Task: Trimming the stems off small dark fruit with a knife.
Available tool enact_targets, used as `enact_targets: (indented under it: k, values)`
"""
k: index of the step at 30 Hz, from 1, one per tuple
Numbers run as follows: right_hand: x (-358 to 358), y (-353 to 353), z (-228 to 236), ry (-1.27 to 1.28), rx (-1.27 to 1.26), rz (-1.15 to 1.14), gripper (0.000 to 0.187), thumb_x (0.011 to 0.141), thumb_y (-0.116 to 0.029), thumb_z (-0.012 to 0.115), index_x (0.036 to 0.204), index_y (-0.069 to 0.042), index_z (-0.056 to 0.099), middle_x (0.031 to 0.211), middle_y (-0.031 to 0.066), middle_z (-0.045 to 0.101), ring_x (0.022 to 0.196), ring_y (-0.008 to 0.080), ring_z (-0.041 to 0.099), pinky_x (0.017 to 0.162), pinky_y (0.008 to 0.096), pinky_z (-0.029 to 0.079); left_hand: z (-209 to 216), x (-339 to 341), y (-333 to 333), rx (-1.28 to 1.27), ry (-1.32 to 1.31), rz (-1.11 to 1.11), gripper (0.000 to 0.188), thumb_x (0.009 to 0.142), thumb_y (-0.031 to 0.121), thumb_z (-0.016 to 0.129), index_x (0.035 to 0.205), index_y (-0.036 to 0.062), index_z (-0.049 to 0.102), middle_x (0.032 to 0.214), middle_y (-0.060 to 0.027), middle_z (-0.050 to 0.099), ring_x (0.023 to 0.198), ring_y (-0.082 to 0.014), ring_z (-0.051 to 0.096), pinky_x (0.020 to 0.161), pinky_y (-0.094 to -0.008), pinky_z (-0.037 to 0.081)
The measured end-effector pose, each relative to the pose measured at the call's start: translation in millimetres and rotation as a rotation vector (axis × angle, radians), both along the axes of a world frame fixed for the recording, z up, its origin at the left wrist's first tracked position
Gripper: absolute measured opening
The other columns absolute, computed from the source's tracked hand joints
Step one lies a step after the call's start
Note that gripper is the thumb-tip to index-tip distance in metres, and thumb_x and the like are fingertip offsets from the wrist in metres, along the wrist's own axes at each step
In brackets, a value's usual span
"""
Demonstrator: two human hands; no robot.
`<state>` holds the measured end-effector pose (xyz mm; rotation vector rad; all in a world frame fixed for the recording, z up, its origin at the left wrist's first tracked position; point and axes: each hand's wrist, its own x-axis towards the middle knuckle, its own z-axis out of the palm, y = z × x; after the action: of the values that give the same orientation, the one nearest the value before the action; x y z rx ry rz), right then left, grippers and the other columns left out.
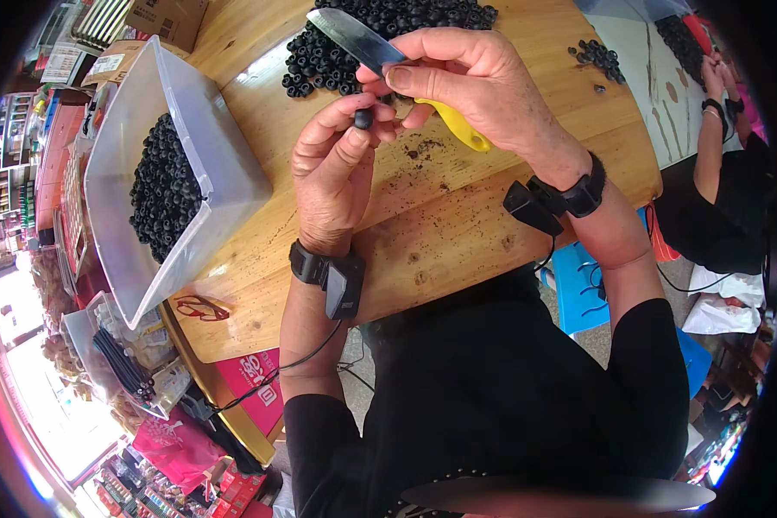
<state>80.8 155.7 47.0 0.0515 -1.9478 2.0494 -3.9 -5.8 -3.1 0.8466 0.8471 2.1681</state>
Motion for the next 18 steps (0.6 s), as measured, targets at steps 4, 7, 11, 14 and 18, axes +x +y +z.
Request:
enact_targets:
  k: [4, 7, 11, 14, 18]
  values:
    - [0, 1, 1, -0.025, -0.020, -0.025, 0.021, 0.091, -0.010, 0.058, 0.110, -0.002, 0.063, 0.101, 0.0064, 0.067, 0.089, 0.0129, 0.065, 0.067, 0.0229, 0.053, -1, 0, 0, -0.012, 0.003, 0.015, 0.027, 0.088, 0.005, 0.058, 0.115, -0.0010, 0.058, 0.104, -0.0125, 0.063, 0.087, -0.0186, 0.060, 0.085, -0.0328, 0.047]
    - [-3, 6, 2, -0.053, -0.059, -0.067, 0.022, 0.091, -0.010, 0.058, 0.110, -0.002, 0.063, 0.102, 0.0069, 0.067, 0.092, 0.0151, 0.065, 0.067, 0.0233, 0.054, 8, -3, -6, -0.170, 0.156, 0.149, 0.025, 0.085, 0.002, 0.062, 0.109, -0.0019, 0.061, 0.101, -0.0117, 0.063, 0.084, -0.0169, 0.060, 0.082, -0.0300, 0.048]
    - [-4, 13, 19, -0.105, -0.248, -0.139, 0.019, 0.091, -0.007, 0.056, 0.106, 0.003, 0.062, 0.095, 0.0100, 0.066, 0.086, 0.0177, 0.067, 0.063, 0.0265, 0.057, 50, 9, -25, -0.248, 0.530, 0.579, 0.020, 0.078, -0.005, 0.067, 0.098, -0.0042, 0.063, 0.092, -0.0098, 0.063, 0.082, -0.0148, 0.059, 0.077, -0.0245, 0.047]
    - [-5, 26, 11, -0.066, -0.422, -0.159, 0.020, 0.091, -0.008, 0.056, 0.107, 0.004, 0.060, 0.098, 0.0123, 0.066, 0.087, 0.0198, 0.067, 0.064, 0.0288, 0.059, 90, 10, -36, -0.357, 0.914, 1.123, 0.018, 0.076, 0.000, 0.071, 0.093, -0.0014, 0.066, 0.085, -0.0071, 0.065, 0.076, -0.0138, 0.059, 0.071, -0.0253, 0.048]
    - [-3, 29, 20, -0.084, -0.463, -0.221, 0.024, 0.092, -0.009, 0.054, 0.113, 0.003, 0.055, 0.099, 0.0143, 0.065, 0.086, 0.0214, 0.067, 0.064, 0.0300, 0.059, 111, -32, -71, -0.833, 1.212, 1.358, 0.021, 0.077, 0.005, 0.071, 0.097, 0.0037, 0.068, 0.085, -0.0089, 0.065, 0.075, -0.0187, 0.061, 0.067, -0.0280, 0.048]
